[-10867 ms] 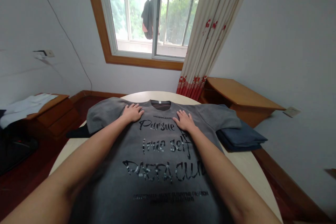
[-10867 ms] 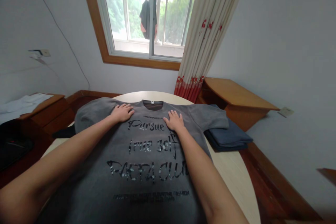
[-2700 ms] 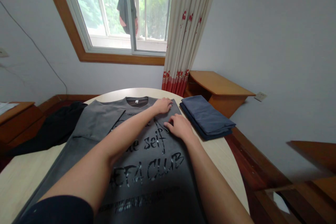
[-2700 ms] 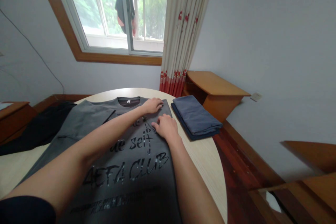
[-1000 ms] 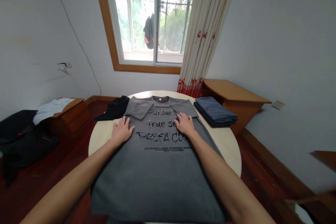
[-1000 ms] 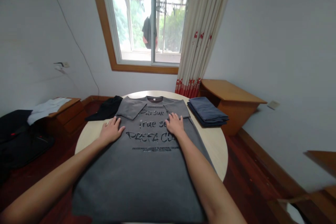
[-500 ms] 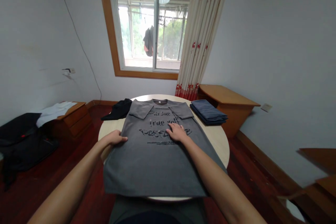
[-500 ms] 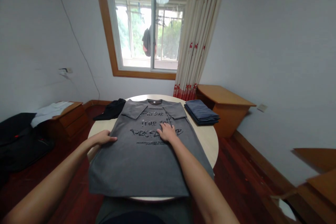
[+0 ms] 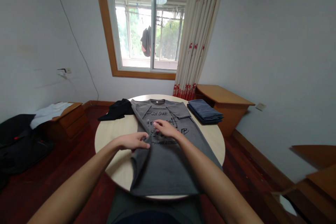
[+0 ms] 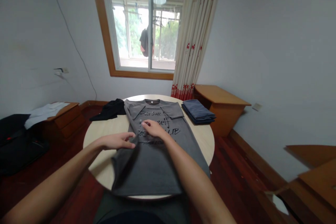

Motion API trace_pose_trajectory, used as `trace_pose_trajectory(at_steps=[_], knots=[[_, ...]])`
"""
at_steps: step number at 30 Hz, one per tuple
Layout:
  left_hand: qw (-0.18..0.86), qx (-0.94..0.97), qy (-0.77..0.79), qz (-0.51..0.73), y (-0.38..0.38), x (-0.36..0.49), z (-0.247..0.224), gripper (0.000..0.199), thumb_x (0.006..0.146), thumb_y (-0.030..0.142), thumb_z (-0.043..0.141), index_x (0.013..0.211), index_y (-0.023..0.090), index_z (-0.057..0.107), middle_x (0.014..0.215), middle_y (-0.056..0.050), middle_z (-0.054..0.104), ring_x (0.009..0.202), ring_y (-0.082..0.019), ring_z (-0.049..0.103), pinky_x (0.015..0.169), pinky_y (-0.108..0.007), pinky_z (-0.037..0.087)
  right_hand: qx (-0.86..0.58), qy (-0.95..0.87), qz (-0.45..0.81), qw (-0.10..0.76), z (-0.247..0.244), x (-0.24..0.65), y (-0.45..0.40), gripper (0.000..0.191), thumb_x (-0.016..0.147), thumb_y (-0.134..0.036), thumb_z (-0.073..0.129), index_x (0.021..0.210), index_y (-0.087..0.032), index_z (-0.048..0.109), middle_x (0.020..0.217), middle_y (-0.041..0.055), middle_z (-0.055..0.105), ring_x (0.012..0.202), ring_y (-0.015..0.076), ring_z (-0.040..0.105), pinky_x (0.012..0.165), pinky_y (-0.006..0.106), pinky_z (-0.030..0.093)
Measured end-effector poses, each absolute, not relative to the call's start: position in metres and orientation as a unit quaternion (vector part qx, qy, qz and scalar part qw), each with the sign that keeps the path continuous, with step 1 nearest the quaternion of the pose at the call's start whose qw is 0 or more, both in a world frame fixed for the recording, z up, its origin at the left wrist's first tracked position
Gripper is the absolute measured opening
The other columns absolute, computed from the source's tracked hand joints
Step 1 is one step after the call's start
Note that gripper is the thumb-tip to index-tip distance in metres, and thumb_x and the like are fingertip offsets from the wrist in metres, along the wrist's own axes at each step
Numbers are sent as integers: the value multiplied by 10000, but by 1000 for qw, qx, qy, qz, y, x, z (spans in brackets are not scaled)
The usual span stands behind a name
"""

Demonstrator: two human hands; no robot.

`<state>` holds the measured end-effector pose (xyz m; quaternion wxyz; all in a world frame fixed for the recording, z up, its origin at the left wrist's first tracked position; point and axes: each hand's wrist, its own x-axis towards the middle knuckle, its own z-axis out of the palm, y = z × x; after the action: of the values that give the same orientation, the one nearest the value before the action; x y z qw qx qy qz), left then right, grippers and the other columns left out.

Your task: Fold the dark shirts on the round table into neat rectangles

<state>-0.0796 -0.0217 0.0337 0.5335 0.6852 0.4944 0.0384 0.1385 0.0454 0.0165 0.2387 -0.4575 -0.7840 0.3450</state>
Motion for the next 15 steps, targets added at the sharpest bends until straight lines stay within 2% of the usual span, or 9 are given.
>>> trace_pose_trajectory(at_steps=[3,5,7,9,12,15], knots=[[647,655,377,-99,-8,-58,34,707,764,648,724,1311,257,505,988,-77,768,685,-211,728,592,-294,550,-485,-734,432,199,13,137,40,459,1038,-458,408,1387,-197,551,1169,102,713,825,187,702,702,298,572],[629,660,399,-91,17,-64,34,578,807,604,706,1239,244,573,989,-81,774,695,-192,727,585,-261,540,-500,-729,434,171,5,140,36,522,1010,-466,473,1457,-196,482,1141,108,709,788,190,689,664,296,562],[534,665,523,-1,55,-81,34,424,849,532,677,1124,211,641,916,-77,777,659,-177,711,563,-240,533,-512,-752,387,154,-3,144,31,614,952,-417,593,1492,-168,444,1055,95,711,802,192,672,712,296,545],[375,608,688,125,99,-102,35,362,862,504,658,998,170,690,845,-91,770,624,-184,704,544,-239,534,-513,-777,334,149,-9,145,24,674,886,-331,676,1493,-145,449,953,65,698,817,191,653,764,290,515],[266,563,758,192,159,-125,35,486,933,544,525,1014,91,682,955,-196,753,698,-236,729,513,-249,532,-496,-799,308,145,-11,144,13,638,845,-231,683,1453,-166,500,894,35,664,816,188,626,773,284,478],[217,528,789,227,204,-135,31,594,942,588,482,1082,44,673,1057,-256,725,759,-279,741,489,-267,540,-478,-811,302,150,-8,138,-1,513,830,-161,651,1338,-202,592,889,25,638,819,184,595,764,280,450]])
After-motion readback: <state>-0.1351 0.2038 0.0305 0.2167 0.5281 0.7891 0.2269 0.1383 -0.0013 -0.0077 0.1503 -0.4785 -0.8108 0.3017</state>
